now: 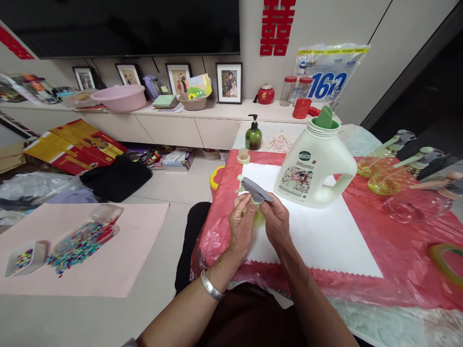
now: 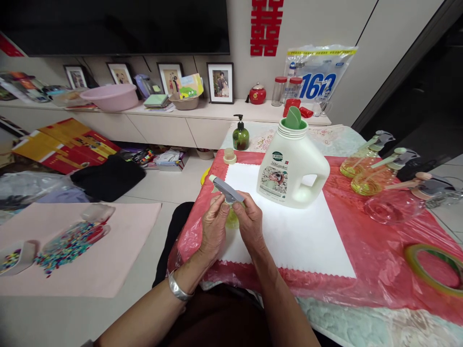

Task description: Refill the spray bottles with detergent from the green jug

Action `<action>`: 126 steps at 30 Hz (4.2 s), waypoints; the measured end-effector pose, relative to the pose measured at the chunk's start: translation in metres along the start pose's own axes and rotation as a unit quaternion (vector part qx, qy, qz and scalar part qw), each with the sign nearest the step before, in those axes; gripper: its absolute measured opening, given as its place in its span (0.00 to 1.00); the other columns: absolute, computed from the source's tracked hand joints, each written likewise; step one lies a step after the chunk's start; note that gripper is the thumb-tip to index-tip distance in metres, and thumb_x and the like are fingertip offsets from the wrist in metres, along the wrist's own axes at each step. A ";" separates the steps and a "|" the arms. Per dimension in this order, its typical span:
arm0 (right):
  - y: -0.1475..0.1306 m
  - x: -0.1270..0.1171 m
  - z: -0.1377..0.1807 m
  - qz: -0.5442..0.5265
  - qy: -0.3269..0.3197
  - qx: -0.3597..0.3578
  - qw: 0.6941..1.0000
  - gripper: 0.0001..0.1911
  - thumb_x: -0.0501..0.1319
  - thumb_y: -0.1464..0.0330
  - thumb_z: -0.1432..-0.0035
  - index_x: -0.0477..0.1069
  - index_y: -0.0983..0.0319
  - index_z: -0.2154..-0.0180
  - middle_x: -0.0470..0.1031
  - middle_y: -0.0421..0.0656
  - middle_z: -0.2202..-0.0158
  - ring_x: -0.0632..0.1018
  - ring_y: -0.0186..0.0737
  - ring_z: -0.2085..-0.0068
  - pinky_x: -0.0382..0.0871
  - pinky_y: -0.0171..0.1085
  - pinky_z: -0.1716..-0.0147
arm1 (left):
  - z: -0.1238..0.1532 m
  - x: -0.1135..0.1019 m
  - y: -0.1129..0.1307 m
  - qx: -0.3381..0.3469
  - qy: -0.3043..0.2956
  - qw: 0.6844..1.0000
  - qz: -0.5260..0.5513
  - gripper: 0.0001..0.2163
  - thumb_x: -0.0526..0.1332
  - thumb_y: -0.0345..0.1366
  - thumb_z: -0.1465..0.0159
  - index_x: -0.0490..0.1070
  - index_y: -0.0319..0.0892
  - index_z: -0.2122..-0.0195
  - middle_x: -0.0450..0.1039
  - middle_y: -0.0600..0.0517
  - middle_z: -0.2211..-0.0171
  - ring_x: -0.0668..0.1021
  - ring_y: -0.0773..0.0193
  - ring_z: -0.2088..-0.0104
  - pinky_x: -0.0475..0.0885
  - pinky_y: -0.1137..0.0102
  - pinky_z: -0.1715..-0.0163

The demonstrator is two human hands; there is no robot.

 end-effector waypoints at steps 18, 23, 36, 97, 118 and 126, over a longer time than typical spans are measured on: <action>-0.009 0.004 0.000 0.014 0.024 -0.022 0.999 0.16 0.64 0.57 0.34 0.76 0.59 0.51 0.76 0.42 0.52 0.77 0.38 0.51 0.70 0.36 0.47 | -0.001 -0.006 -0.011 -0.031 0.020 0.998 0.053 0.19 0.70 0.53 0.41 0.80 0.46 0.55 0.78 0.47 0.50 0.77 0.53 0.46 0.69 0.59 0.40; -0.005 0.004 0.000 0.010 0.027 -0.008 1.000 0.16 0.66 0.58 0.36 0.75 0.58 0.50 0.75 0.42 0.52 0.76 0.39 0.51 0.70 0.38 0.46 | -0.002 -0.003 -0.010 -0.042 0.025 0.996 0.074 0.15 0.70 0.48 0.40 0.80 0.46 0.56 0.79 0.49 0.52 0.77 0.56 0.47 0.69 0.61 0.42; -0.014 0.007 -0.003 0.034 0.020 -0.008 0.999 0.16 0.70 0.60 0.42 0.75 0.58 0.53 0.74 0.42 0.54 0.75 0.40 0.51 0.69 0.39 0.46 | -0.001 -0.002 -0.007 -0.066 0.007 0.989 0.135 0.14 0.68 0.47 0.38 0.79 0.45 0.56 0.80 0.50 0.56 0.78 0.59 0.52 0.70 0.65 0.46; 0.001 -0.001 0.003 -0.068 -0.013 0.048 0.996 0.19 0.68 0.57 0.39 0.72 0.60 0.51 0.74 0.45 0.49 0.76 0.42 0.47 0.69 0.43 0.42 | -0.002 -0.001 -0.010 -0.052 -0.034 0.993 0.105 0.16 0.70 0.49 0.40 0.79 0.48 0.54 0.79 0.50 0.51 0.77 0.55 0.45 0.68 0.60 0.39; 0.007 -0.001 0.002 -0.070 -0.003 0.054 0.996 0.21 0.72 0.59 0.45 0.71 0.60 0.53 0.74 0.45 0.49 0.75 0.42 0.47 0.69 0.43 0.43 | -0.003 -0.002 -0.007 -0.080 -0.030 0.988 0.130 0.16 0.73 0.45 0.44 0.80 0.47 0.56 0.79 0.50 0.54 0.78 0.57 0.50 0.70 0.62 0.44; 0.006 0.000 0.003 -0.103 -0.015 0.065 0.992 0.18 0.68 0.56 0.39 0.71 0.60 0.54 0.75 0.44 0.49 0.77 0.41 0.48 0.70 0.41 0.44 | -0.006 0.000 -0.003 -0.054 -0.046 0.991 0.117 0.17 0.73 0.48 0.43 0.80 0.47 0.56 0.79 0.50 0.54 0.78 0.56 0.49 0.68 0.62 0.42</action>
Point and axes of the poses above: each hand's wrist, its own z-axis away from the middle knuckle, its own x-axis out of the palm, y = z × x, the point moved 6 cm from there along -z, towards the middle knuckle
